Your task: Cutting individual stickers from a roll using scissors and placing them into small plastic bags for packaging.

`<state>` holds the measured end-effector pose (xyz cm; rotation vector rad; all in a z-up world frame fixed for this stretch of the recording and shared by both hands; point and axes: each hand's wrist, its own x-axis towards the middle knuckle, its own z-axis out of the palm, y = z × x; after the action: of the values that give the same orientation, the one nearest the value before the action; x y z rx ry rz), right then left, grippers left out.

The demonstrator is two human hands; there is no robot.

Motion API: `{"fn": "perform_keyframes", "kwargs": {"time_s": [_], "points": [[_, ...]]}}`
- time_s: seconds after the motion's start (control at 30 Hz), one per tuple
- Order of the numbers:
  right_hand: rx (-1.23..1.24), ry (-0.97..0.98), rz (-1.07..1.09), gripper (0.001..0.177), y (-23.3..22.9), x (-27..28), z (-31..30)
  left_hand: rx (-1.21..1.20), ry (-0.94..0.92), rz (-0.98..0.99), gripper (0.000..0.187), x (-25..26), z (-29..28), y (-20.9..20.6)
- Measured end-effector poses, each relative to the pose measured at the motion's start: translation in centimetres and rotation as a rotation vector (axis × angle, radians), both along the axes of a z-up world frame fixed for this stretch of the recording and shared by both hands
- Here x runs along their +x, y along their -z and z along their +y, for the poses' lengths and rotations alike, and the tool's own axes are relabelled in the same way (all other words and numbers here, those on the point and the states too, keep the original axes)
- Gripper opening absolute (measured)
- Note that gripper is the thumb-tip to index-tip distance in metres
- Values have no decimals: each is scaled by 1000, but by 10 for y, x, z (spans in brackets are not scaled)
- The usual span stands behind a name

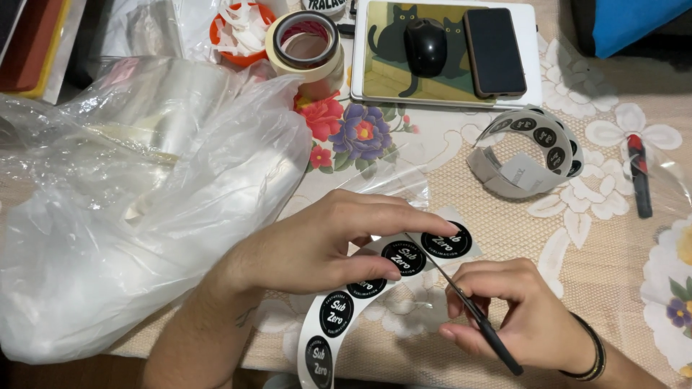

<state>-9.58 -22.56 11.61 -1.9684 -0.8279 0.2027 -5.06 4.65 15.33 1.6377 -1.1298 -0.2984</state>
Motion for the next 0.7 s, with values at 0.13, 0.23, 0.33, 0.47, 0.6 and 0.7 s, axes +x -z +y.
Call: {"fn": "perform_keyframes", "kwargs": {"time_s": [0.13,0.23,0.33,0.47,0.6,0.7], "points": [[2,15,37,26,1,0,-1,2,-1,7,45,0,0,0],[-7,5,12,25,1,0,-1,1,2,14,46,0,-1,0],[-5,0,26,25,-1,1,0,8,-8,10,45,0,-1,0],[-5,-8,15,26,0,1,1,13,-14,6,46,0,0,-1],[-8,0,20,26,0,0,1,18,-15,5,45,0,1,-1],[-8,0,24,25,-1,0,1,21,-13,-6,46,0,1,-1]]}}
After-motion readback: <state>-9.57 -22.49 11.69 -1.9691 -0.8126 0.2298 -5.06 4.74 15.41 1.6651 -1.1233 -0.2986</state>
